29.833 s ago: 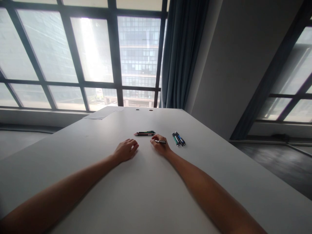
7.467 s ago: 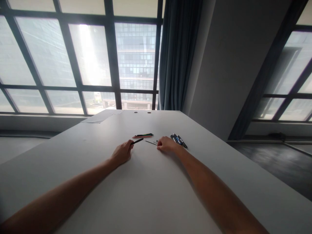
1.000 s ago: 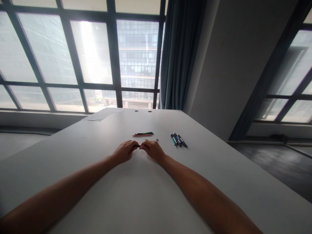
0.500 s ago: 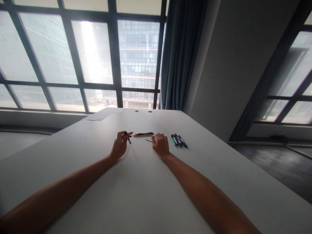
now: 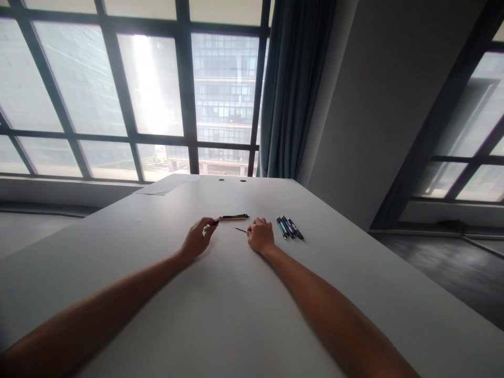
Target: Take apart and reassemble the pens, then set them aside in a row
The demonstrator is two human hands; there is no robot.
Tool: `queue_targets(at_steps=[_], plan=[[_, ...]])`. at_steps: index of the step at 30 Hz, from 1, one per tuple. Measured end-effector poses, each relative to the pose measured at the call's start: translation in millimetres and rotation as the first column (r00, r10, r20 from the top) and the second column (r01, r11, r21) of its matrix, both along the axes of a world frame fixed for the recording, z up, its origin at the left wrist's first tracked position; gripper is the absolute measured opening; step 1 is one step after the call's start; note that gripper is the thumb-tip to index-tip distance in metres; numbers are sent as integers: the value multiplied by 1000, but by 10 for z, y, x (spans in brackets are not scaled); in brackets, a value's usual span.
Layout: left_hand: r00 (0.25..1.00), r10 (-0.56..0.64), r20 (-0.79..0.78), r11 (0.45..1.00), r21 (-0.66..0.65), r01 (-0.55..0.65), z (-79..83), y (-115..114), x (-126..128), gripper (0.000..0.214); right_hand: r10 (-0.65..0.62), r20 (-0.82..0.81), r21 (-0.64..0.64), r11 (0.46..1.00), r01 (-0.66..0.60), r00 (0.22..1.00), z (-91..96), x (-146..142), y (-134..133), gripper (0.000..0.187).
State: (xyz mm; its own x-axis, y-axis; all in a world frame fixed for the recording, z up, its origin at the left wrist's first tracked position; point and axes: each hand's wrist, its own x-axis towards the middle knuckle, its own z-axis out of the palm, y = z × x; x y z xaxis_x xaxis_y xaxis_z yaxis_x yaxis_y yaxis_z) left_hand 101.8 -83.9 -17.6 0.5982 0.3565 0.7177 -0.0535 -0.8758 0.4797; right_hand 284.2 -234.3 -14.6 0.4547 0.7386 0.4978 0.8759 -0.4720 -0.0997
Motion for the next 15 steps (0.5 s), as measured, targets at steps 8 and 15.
queue_targets(at_steps=[8,15], plan=[[974,69,-218,992,120,-43,7,-9,-11,14,25,-13,-159,987,-27,1000,51,-32,-1,13],[946,162,-282,983,125,-131,-16,19,-5,13,85,1,-28,996,-85,996,22,-101,-7,16]])
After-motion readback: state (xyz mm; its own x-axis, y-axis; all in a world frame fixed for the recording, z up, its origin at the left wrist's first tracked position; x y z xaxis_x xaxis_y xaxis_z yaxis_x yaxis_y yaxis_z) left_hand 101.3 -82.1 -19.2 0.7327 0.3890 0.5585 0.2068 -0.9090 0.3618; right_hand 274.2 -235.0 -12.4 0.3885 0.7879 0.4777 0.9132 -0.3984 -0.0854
